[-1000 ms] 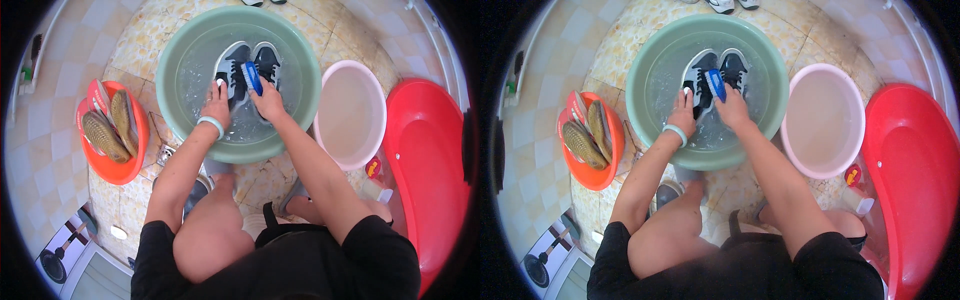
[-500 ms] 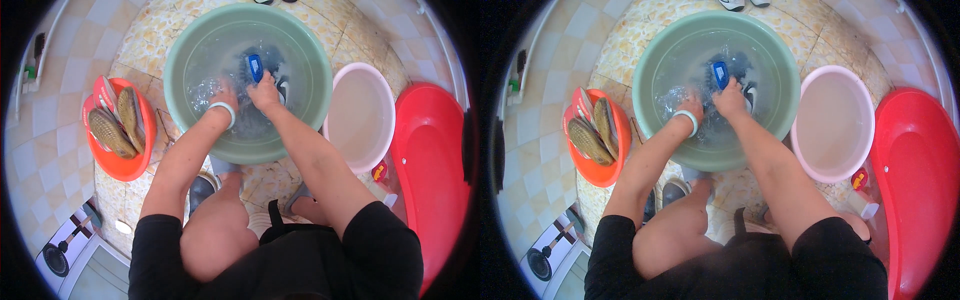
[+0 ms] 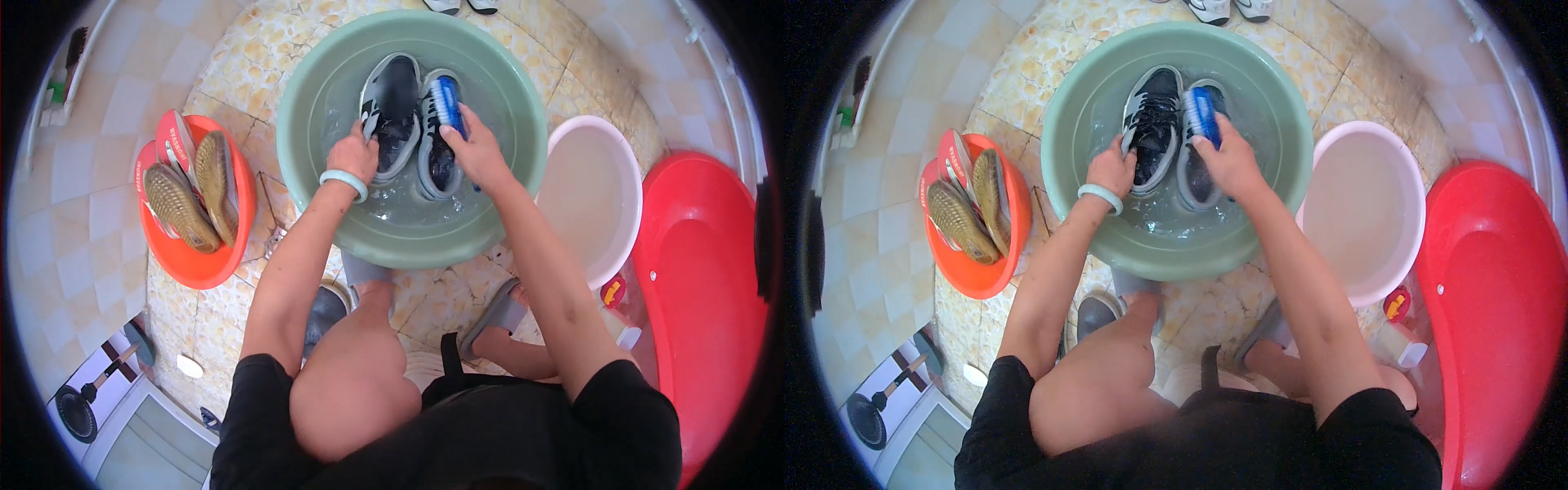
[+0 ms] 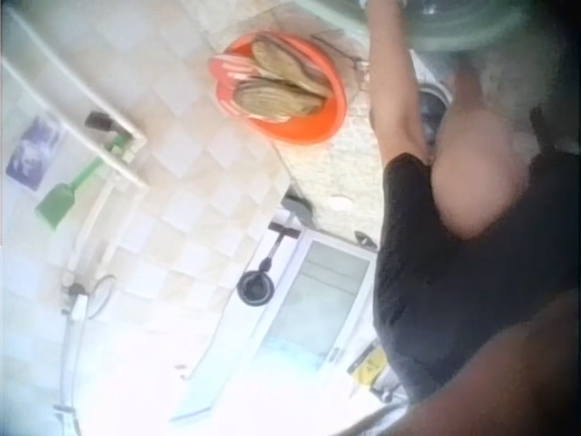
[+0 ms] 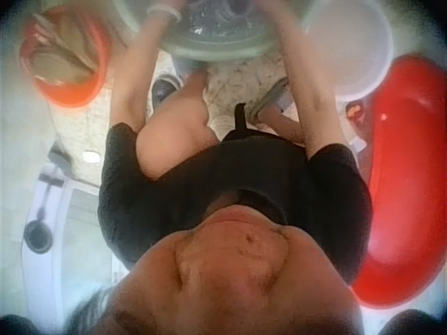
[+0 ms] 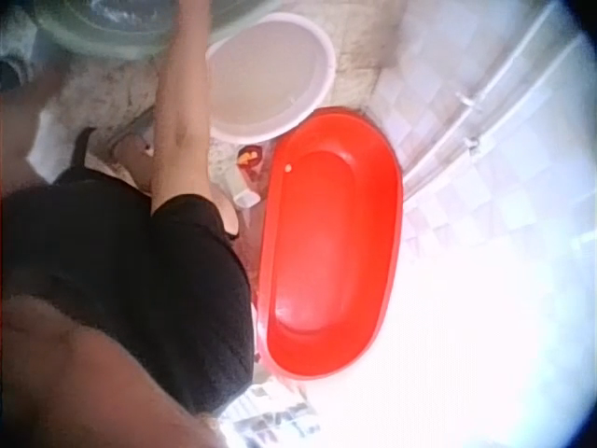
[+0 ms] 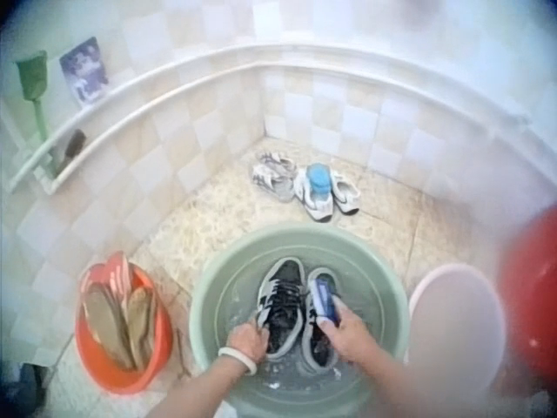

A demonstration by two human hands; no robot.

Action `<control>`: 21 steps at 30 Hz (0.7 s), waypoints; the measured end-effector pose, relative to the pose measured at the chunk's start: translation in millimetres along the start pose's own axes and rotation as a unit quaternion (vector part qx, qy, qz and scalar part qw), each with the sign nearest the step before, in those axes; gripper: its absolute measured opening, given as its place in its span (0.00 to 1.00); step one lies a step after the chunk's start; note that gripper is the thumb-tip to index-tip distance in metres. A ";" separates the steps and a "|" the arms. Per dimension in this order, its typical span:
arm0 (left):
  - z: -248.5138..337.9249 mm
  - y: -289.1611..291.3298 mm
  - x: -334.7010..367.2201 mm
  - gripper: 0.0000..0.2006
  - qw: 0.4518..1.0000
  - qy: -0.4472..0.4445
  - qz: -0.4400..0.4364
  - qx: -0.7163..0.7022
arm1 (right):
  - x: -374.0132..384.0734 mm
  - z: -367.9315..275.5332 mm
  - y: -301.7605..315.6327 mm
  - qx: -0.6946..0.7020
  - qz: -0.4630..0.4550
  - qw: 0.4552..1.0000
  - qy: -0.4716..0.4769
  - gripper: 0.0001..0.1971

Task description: The person brushes the soles and sides of several shoes using a brush and water in basins, then places the cleaned shoes into a red tray.

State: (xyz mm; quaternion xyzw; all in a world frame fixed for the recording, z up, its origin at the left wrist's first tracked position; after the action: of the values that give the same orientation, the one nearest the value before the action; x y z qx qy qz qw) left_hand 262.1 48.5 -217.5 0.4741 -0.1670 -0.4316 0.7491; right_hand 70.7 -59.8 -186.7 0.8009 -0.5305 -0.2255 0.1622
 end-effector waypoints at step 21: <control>-42.6 -37.9 0.2 0.56 0.858 0.163 -0.223 -0.433 | -33.0 -0.7 -56.6 -0.163 -0.297 0.941 -0.018 0.15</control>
State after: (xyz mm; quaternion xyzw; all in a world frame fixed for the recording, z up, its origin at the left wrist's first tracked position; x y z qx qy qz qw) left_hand 271.9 65.7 -271.0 0.1901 0.2715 -0.5321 0.7791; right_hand 104.0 -7.6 -208.2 0.8805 -0.2278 -0.3608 0.2065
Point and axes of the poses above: each hand's wrist, its own x-axis towards the middle knuckle, its own y-axis out of the back of the hand, z = x × y, the point moved 5 cm from there along x, towards the middle knuckle, and after that the axes turned 10 degrees about z, right-handed, at the moved point
